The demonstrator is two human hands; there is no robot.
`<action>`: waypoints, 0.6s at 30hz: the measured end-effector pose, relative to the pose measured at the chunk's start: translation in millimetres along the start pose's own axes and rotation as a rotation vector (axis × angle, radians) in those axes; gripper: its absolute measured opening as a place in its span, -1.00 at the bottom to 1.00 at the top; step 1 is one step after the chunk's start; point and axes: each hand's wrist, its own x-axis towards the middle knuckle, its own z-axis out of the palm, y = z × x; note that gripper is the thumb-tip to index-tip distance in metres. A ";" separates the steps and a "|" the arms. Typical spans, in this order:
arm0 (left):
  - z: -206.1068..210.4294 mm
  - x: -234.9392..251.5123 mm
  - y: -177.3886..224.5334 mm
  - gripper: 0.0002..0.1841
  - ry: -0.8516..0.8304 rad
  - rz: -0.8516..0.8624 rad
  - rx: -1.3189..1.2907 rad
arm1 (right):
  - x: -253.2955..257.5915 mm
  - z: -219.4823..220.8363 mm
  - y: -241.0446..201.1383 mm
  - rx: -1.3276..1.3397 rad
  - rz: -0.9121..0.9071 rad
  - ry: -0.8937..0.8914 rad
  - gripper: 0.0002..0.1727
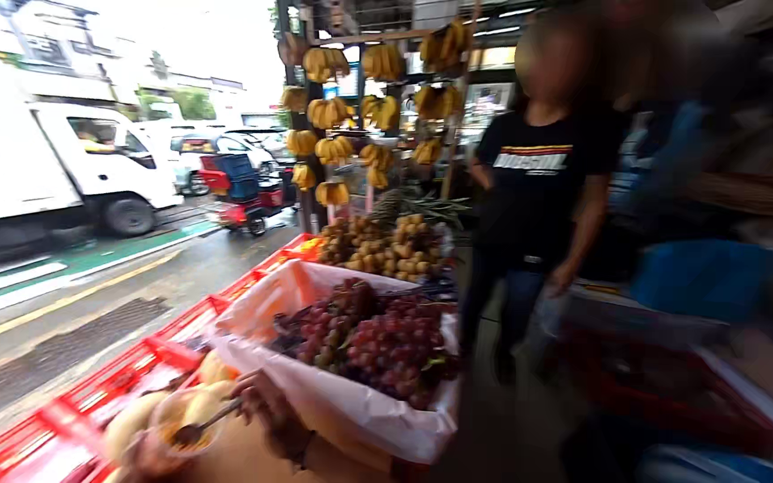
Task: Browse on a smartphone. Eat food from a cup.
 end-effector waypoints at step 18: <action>14.9 -4.5 17.6 -0.50 0.152 0.021 -0.268 | 48.6 29.8 -15.0 -0.289 -0.340 -0.285 -0.58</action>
